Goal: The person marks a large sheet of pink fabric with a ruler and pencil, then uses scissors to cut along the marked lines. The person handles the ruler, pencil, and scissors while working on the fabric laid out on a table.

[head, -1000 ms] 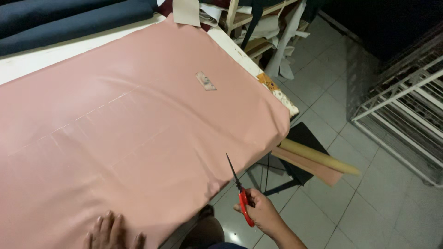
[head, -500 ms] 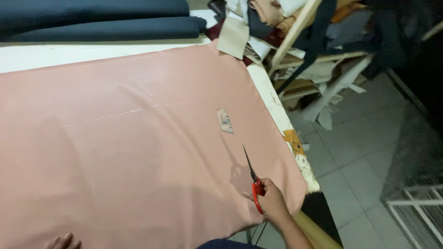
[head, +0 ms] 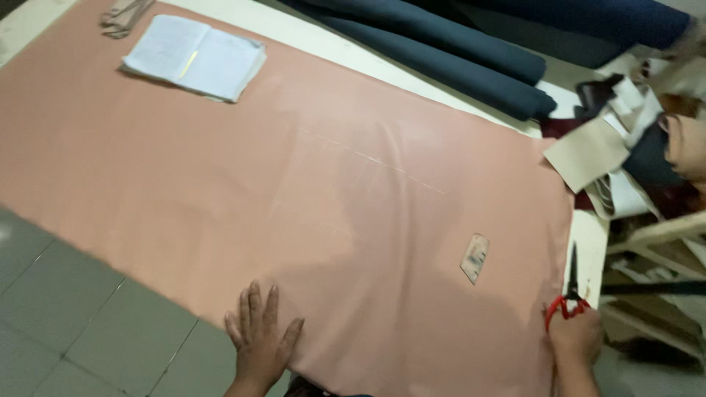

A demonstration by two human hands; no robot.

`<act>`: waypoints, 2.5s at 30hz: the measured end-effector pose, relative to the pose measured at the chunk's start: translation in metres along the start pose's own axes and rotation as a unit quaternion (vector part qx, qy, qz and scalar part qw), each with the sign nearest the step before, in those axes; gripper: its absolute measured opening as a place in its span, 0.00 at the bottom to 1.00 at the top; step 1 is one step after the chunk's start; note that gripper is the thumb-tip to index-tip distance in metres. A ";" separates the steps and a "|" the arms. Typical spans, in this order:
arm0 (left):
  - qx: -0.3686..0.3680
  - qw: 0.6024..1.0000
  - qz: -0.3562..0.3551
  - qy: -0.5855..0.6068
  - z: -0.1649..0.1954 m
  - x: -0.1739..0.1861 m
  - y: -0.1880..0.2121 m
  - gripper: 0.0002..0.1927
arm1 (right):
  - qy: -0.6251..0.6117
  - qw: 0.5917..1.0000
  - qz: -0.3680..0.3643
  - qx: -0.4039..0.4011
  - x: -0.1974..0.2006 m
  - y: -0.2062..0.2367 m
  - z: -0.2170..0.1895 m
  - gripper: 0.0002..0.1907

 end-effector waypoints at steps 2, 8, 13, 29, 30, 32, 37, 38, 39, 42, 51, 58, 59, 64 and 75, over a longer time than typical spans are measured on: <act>0.029 0.999 -0.028 -0.012 0.002 -0.002 0.000 0.44 | 0.025 0.999 -0.036 -0.012 -0.006 -0.013 -0.004 0.22; 0.082 0.994 -0.075 -0.022 -0.005 -0.003 0.001 0.42 | -0.001 0.989 -0.147 -0.003 -0.029 -0.020 0.020 0.24; 0.120 0.984 -0.109 -0.068 0.001 -0.006 -0.004 0.43 | -0.039 0.970 -0.237 0.036 -0.047 -0.011 0.034 0.32; -0.201 0.928 -0.153 0.274 0.266 -0.053 -0.030 0.22 | -0.203 0.940 -0.271 -0.033 -0.035 -0.037 0.020 0.30; -0.212 0.913 -0.183 0.298 0.282 -0.057 -0.034 0.22 | -0.223 0.931 -0.285 -0.044 -0.038 -0.045 0.016 0.29; -0.221 0.890 -0.237 0.322 0.312 -0.062 -0.037 0.23 | -0.268 0.906 -0.323 -0.059 -0.043 -0.058 0.010 0.27; -0.173 0.881 -0.256 0.357 0.365 -0.087 -0.043 0.34 | -0.391 0.836 -0.385 -0.027 -0.070 -0.099 -0.031 0.23; -0.159 0.884 -0.262 0.353 0.371 -0.094 -0.045 0.36 | -0.434 0.812 -0.386 -0.055 -0.081 -0.106 -0.045 0.20; -0.144 0.887 -0.268 0.347 0.377 -0.100 -0.046 0.38 | -0.476 0.785 -0.388 -0.081 -0.090 -0.112 -0.059 0.18; -0.114 0.898 -0.253 0.341 0.391 -0.116 -0.052 0.45 | -0.618 0.719 -0.314 -0.061 -0.097 -0.124 -0.097 0.16; -0.046 0.948 -0.207 0.238 0.435 -0.156 -0.064 0.55 | 0.000 0.886 -0.241 0.397 -0.013 -0.190 -0.139 0.23; -0.097 0.962 -0.150 0.208 0.434 -0.157 -0.059 0.37 | 0.067 0.845 -0.410 0.336 0.020 -0.191 -0.088 0.33; -0.105 0.958 -0.156 0.217 0.433 -0.157 -0.058 0.35 | 0.081 0.847 -0.425 0.308 0.021 -0.193 -0.074 0.34; -0.117 0.952 -0.124 0.253 0.431 -0.155 -0.061 0.28 | 0.147 0.828 -0.479 0.251 0.009 -0.220 -0.010 0.33; -0.153 0.947 -0.102 0.262 0.436 -0.145 -0.058 0.26 | 0.110 0.816 -0.511 0.247 -0.021 -0.226 0.008 0.33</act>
Point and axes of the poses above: each hand's wrist, its own y-axis away from the middle knuckle, its own x-axis out of the back of the hand, z = x × y, the point moved 2 cm from there along -y, towards the middle knuckle, and after that the axes turned 15 degrees about z, right-handed, at the moved point
